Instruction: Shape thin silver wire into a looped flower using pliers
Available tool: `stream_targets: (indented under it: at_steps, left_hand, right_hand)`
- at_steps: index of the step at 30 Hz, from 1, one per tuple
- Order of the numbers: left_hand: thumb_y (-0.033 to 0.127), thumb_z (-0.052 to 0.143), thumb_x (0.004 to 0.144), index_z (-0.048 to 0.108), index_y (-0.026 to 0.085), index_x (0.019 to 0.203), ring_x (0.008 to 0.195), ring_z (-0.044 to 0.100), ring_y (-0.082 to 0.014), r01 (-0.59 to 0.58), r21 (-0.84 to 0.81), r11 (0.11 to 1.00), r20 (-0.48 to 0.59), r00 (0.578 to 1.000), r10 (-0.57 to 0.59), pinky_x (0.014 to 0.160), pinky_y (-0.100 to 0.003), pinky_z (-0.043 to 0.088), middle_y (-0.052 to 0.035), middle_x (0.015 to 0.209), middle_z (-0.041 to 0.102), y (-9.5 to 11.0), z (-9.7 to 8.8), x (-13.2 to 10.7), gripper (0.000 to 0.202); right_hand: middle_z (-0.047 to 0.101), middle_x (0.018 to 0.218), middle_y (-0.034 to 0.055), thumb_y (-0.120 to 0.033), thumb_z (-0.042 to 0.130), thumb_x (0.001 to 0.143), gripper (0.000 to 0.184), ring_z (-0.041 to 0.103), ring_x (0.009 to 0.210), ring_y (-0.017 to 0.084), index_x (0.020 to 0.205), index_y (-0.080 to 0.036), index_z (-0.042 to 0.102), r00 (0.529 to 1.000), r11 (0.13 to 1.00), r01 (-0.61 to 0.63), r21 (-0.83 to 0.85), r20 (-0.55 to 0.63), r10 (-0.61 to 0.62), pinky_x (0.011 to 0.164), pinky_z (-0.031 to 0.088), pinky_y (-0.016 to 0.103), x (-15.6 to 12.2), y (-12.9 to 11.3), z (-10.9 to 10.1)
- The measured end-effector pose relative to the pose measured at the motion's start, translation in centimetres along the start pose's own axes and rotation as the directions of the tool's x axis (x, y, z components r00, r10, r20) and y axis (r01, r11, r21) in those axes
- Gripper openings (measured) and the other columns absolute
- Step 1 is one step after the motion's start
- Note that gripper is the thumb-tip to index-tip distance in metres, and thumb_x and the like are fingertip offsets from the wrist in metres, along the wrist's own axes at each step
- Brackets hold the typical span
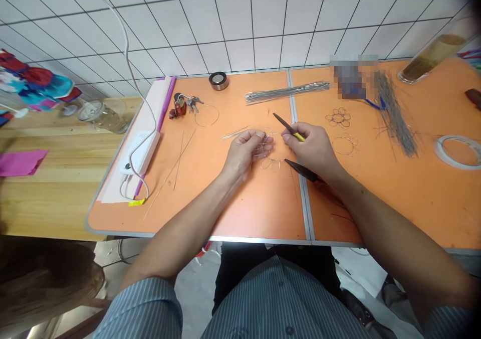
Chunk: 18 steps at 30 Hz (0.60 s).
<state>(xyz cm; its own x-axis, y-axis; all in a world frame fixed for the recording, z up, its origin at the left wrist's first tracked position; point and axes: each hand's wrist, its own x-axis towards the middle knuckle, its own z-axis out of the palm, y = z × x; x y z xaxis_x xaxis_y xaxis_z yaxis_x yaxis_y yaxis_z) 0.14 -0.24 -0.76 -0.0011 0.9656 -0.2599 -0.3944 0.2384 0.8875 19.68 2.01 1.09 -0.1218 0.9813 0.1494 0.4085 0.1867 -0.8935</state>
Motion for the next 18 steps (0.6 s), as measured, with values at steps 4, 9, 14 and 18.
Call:
stream_targets:
  at_steps: [4,9,14,18]
  left_hand:
    - [0.041,0.092,0.085,0.068,0.02,0.087,0.076,0.077,-0.0166,0.008,-0.005,1.0,-0.006,1.0,-0.008,0.085,-0.034,0.061,-0.0049,0.093,0.083,-0.03,0.05,0.01,0.032]
    - [0.042,0.091,0.087,0.072,0.019,0.088,0.073,0.075,-0.0161,0.006,0.029,1.0,0.032,0.999,-0.007,0.077,-0.031,0.061,-0.007,0.093,0.083,-0.06,0.07,-0.03,0.03]
    - [0.042,0.093,0.088,0.074,0.017,0.09,0.072,0.075,-0.0154,0.036,0.042,0.998,0.027,0.999,-0.037,0.074,-0.03,0.061,-0.0085,0.092,0.084,-0.32,-0.01,0.07,0.031]
    - [0.039,0.093,0.088,0.078,0.015,0.095,0.071,0.077,-0.0164,0.067,0.048,0.997,0.059,0.996,-0.069,0.071,-0.029,0.061,-0.0109,0.09,0.084,-0.47,-0.05,0.02,0.03]
  right_hand:
    - [0.075,0.082,0.0021,-0.029,0.069,0.091,0.01,0.064,0.08,0.021,0.087,-0.021,0.075,1.0,0.999,0.021,-0.027,0.02,-0.021,0.075,0.047,0.034,-0.02,0.0,0.07]
    - [0.075,0.082,0.0018,-0.03,0.069,0.091,0.013,0.064,0.08,0.021,0.088,-0.021,0.077,0.998,0.997,0.034,-0.071,0.064,-0.029,0.073,0.045,0.033,0.01,0.15,0.06]
    - [0.076,0.083,0.0024,-0.032,0.07,0.091,0.014,0.064,0.08,0.021,0.089,-0.021,0.078,0.996,0.997,0.037,-0.064,0.087,-0.031,0.074,0.046,0.034,0.03,0.17,0.06]
    - [0.074,0.082,0.0018,-0.031,0.07,0.09,0.013,0.063,0.078,0.02,0.088,-0.021,0.077,0.995,1.0,0.002,-0.012,0.102,-0.001,0.075,0.047,0.034,-0.08,0.03,0.03]
